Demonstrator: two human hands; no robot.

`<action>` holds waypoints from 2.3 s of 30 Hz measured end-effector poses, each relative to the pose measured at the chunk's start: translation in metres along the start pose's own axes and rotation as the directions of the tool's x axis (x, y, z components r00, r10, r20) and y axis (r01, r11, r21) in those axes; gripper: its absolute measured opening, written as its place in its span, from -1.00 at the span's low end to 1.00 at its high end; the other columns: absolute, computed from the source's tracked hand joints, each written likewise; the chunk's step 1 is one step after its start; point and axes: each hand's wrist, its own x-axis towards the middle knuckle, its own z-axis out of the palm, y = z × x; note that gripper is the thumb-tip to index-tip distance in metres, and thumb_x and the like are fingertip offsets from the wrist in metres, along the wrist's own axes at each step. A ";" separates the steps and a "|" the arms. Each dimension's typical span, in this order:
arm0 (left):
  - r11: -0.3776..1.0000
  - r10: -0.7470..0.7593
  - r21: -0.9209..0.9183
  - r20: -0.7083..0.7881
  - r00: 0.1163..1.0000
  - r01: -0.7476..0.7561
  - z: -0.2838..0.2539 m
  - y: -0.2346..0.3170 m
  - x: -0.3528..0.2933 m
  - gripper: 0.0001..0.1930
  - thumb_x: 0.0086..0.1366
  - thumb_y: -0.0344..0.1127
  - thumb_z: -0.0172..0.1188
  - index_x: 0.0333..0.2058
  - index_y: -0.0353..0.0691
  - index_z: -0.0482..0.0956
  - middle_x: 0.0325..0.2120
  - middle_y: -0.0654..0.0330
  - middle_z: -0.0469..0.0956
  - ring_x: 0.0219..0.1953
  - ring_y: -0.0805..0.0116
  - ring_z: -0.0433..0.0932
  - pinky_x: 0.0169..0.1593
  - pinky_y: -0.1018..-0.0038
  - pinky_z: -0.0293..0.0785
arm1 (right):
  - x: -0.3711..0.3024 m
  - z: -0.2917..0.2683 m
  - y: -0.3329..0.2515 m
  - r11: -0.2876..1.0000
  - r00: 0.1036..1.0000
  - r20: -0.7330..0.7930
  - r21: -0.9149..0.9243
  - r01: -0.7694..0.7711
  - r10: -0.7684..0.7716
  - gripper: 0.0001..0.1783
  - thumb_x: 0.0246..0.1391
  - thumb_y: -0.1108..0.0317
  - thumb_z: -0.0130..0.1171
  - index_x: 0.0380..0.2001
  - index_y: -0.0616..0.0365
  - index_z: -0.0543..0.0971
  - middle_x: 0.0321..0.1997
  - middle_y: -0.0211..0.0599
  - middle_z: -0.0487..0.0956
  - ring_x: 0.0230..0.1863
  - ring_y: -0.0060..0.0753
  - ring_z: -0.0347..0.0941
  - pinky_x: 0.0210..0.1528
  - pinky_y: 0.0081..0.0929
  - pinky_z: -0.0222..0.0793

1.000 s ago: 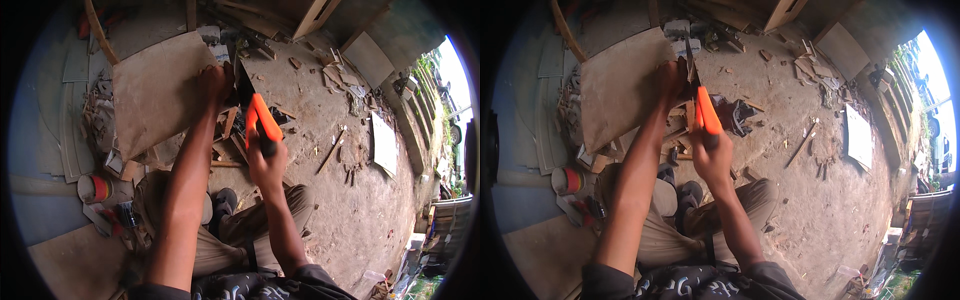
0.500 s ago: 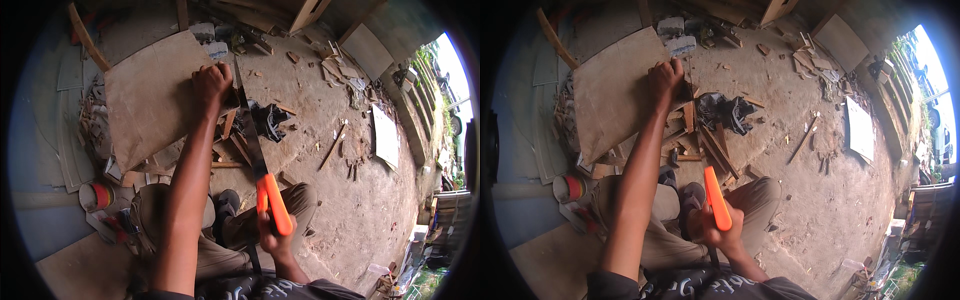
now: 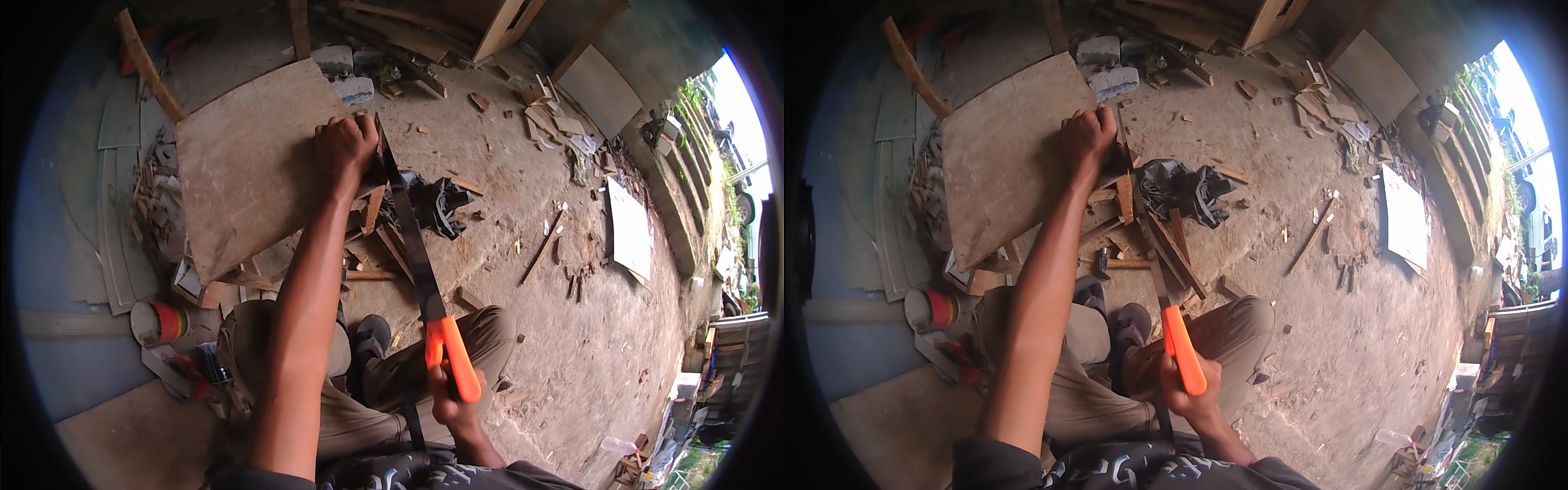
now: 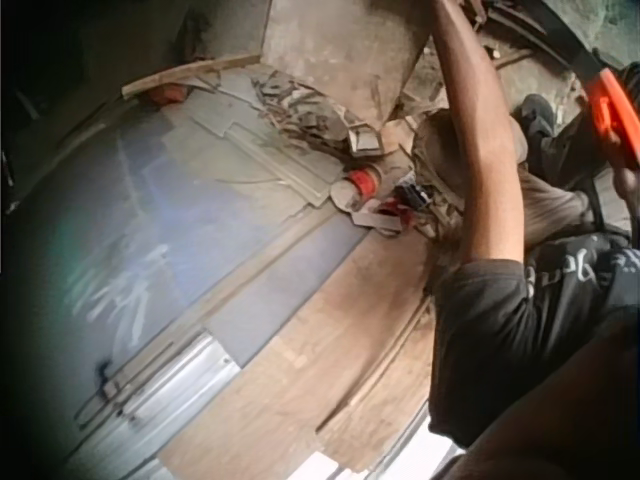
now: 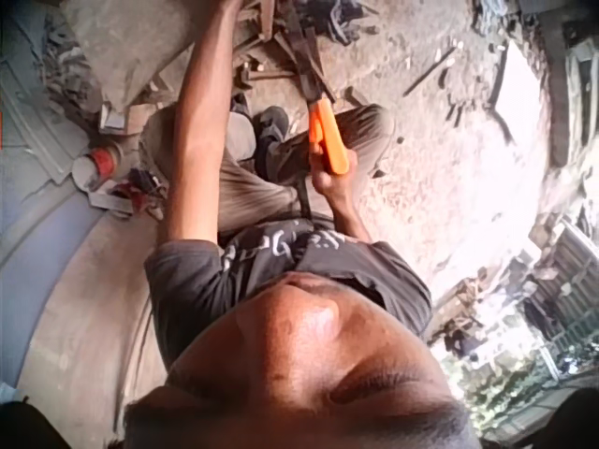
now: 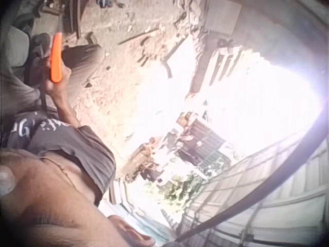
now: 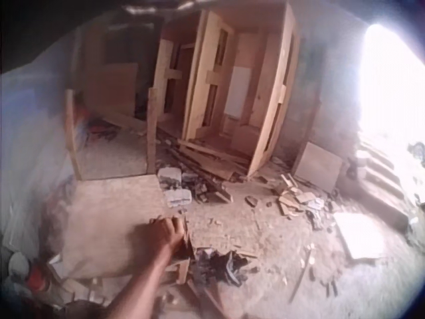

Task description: The person uses a hand saw to cut a piece of wood placed on a makeshift workbench. They hold the wood steady with one hand and saw with the other, producing wood shavings.

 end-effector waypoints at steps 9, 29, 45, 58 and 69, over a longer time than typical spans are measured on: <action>0.996 0.038 -0.081 0.077 0.996 -0.031 0.019 -0.020 0.003 -0.52 0.28 -0.12 -0.13 -0.65 -0.31 0.59 -0.53 -0.10 0.61 -0.39 -0.13 0.59 -0.13 0.06 0.41 | 0.165 0.060 -0.019 0.975 0.997 -0.074 0.218 0.041 -0.025 -0.74 0.16 0.32 0.18 -0.50 0.31 0.46 -0.71 -0.27 0.37 -0.63 -0.59 0.20 -0.55 -0.45 0.21; 0.995 0.098 0.008 0.140 0.985 -0.100 0.009 -0.019 0.004 -0.49 0.31 -0.10 -0.18 -0.56 -0.32 0.64 -0.52 -0.12 0.61 -0.33 -0.13 0.60 -0.05 0.10 0.40 | 0.166 0.058 -0.021 0.975 1.000 0.018 0.221 -0.015 0.012 -0.76 0.22 0.36 0.14 -0.47 0.30 0.47 -0.68 -0.45 0.35 -0.58 -0.70 0.19 -0.56 -0.54 0.15; 0.992 0.129 -0.022 0.064 0.990 -0.128 0.010 -0.025 0.001 -0.50 0.32 -0.13 -0.13 -0.63 -0.33 0.62 -0.53 -0.13 0.60 -0.38 -0.07 0.60 -0.08 0.08 0.39 | 0.191 0.073 -0.033 0.978 0.999 0.014 0.205 -0.047 0.045 -0.78 0.20 0.36 0.16 -0.45 0.29 0.47 -0.65 -0.51 0.39 -0.55 -0.73 0.19 -0.51 -0.55 0.16; 0.992 0.125 0.005 -0.020 0.992 -0.125 0.019 -0.020 0.007 -0.53 0.25 -0.09 -0.13 -0.60 -0.26 0.63 -0.53 -0.09 0.62 -0.38 -0.02 0.61 -0.07 0.11 0.41 | 0.014 0.000 -0.036 0.912 0.969 0.071 0.328 -0.245 0.235 -0.56 0.17 0.48 0.09 0.10 0.48 0.44 -0.27 -0.12 0.65 -0.41 -0.56 0.51 -0.33 -0.65 0.38; 0.998 0.013 -0.065 0.097 0.995 -0.007 -0.006 -0.022 0.001 -0.51 0.30 -0.10 -0.16 -0.56 -0.32 0.63 -0.49 -0.10 0.63 -0.36 -0.08 0.61 -0.04 0.12 0.43 | 0.140 0.062 -0.011 0.951 0.999 0.046 0.307 -0.022 0.008 -0.79 0.21 0.38 0.10 -0.22 0.36 0.53 -0.53 -0.45 0.47 -0.49 -0.65 0.34 -0.40 -0.55 0.31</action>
